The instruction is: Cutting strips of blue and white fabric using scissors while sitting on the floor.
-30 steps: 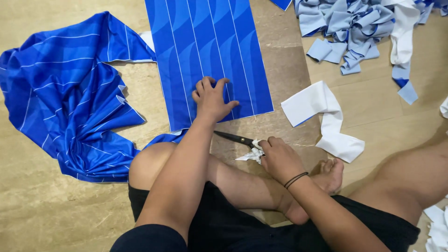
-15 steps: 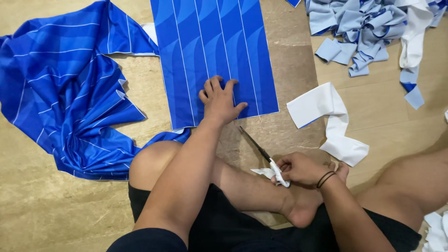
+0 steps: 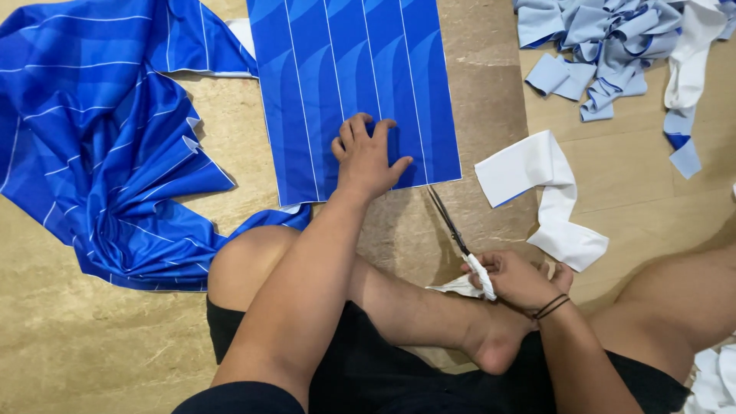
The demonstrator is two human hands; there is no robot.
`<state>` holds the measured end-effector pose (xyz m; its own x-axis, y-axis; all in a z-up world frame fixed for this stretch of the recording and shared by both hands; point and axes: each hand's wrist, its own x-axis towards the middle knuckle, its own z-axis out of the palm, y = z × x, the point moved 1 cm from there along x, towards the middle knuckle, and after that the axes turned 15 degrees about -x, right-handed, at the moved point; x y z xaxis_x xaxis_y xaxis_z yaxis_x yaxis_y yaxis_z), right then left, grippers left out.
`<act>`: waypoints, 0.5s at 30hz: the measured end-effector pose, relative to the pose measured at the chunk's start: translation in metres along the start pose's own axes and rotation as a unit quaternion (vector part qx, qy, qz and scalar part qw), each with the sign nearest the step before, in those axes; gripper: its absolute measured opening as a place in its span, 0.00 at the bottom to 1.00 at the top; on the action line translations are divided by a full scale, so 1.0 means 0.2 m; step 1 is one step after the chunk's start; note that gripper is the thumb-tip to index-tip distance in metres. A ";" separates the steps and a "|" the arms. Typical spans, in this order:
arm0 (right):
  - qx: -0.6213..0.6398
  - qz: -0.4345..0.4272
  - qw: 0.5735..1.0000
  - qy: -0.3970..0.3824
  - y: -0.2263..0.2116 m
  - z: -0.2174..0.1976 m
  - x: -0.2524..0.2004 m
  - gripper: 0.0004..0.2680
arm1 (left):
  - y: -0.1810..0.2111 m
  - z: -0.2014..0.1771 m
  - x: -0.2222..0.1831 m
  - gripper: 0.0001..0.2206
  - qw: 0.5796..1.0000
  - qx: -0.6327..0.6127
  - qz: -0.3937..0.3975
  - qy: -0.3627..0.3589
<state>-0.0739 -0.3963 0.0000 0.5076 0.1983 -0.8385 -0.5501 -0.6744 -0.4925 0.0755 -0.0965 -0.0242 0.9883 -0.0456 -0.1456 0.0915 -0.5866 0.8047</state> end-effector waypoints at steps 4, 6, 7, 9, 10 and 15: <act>-0.009 0.035 0.999 0.021 0.05 0.05 0.04 0.11 | -0.01 0.02 -0.01 0.34 1.000 0.001 -0.007 -0.007; 0.007 0.008 0.999 0.031 0.03 0.09 0.08 0.12 | 0.01 0.01 -0.01 0.36 1.000 0.009 -0.016 -0.015; 0.023 -0.018 0.999 0.042 0.02 0.12 0.09 0.14 | 0.02 0.00 -0.01 0.38 0.999 0.016 -0.024 -0.023; 0.034 -0.001 0.997 0.067 -0.13 0.17 0.07 0.14 | 0.04 -0.01 -0.01 0.41 0.998 0.027 -0.040 -0.042; 0.046 0.016 0.995 0.092 -0.21 0.20 0.06 0.14 | 0.05 -0.02 -0.02 0.43 0.996 0.040 -0.056 -0.061; 0.026 0.075 0.985 0.154 -0.29 0.24 0.10 0.16 | 0.05 -0.05 -0.03 0.47 0.990 0.058 -0.085 -0.095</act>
<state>-0.0641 -0.3201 0.0007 0.5913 -0.1316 -0.7956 -0.6627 -0.6414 -0.3865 0.0719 -0.0948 -0.0092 0.9177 -0.0836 -0.3884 0.2289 -0.6877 0.6889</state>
